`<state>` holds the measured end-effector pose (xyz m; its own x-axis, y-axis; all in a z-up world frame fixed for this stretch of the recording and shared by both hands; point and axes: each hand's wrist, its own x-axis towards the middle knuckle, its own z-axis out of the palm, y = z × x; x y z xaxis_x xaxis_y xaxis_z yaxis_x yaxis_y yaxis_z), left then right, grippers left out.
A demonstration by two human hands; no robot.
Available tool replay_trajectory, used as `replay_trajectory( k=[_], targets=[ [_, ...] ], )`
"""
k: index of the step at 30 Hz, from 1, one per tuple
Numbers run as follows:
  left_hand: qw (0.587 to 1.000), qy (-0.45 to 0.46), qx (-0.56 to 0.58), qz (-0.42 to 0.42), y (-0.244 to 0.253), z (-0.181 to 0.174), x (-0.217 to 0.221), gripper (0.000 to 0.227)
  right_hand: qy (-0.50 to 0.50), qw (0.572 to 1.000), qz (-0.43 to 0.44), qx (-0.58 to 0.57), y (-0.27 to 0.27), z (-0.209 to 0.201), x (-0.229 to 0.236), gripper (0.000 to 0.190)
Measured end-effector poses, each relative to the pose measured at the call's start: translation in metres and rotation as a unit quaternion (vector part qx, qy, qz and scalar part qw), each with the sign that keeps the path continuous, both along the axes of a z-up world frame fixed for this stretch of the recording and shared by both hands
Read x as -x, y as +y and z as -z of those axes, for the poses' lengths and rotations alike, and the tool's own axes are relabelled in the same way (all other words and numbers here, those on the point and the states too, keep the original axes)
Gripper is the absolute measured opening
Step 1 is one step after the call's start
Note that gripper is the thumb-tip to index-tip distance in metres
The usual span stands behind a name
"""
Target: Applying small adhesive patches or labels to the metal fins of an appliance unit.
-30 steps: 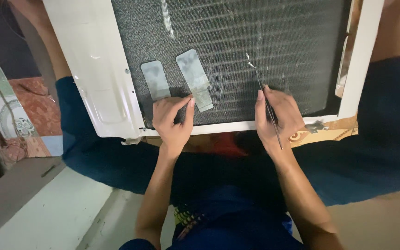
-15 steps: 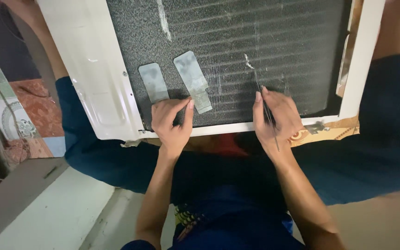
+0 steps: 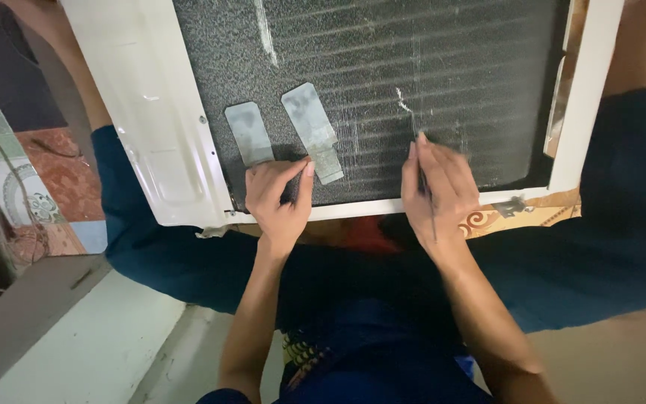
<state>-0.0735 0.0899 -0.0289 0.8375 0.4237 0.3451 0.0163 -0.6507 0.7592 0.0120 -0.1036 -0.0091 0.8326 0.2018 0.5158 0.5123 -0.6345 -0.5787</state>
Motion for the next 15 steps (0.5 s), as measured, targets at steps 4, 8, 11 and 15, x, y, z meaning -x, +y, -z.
replay_trajectory(
  k=[4, 8, 11, 15],
  targets=[
    [1.000, 0.009, 0.014, -0.006, -0.0010, -0.0001, 0.0006, 0.008, -0.012, 1.000, 0.020, 0.011, 0.0063, 0.0015, -0.0018, 0.009],
    [1.000, 0.009, 0.012, -0.001, -0.0006, -0.0006, 0.0004, 0.008, -0.005, 1.000, 0.018, 0.001, 0.0059, 0.0027, -0.0012, 0.011],
    [1.000, 0.004, 0.002, -0.002, 0.0000, 0.0022, 0.0014, 0.007, -0.011, 1.000, 0.012, -0.019, 0.0070, 0.0003, -0.0017, 0.012],
    [1.000, 0.006, -0.001, -0.003, 0.0006, 0.0021, 0.0016, 0.008, -0.023, 0.999, 0.015, -0.039, 0.0053, 0.0007, -0.0009, 0.013]
  ],
)
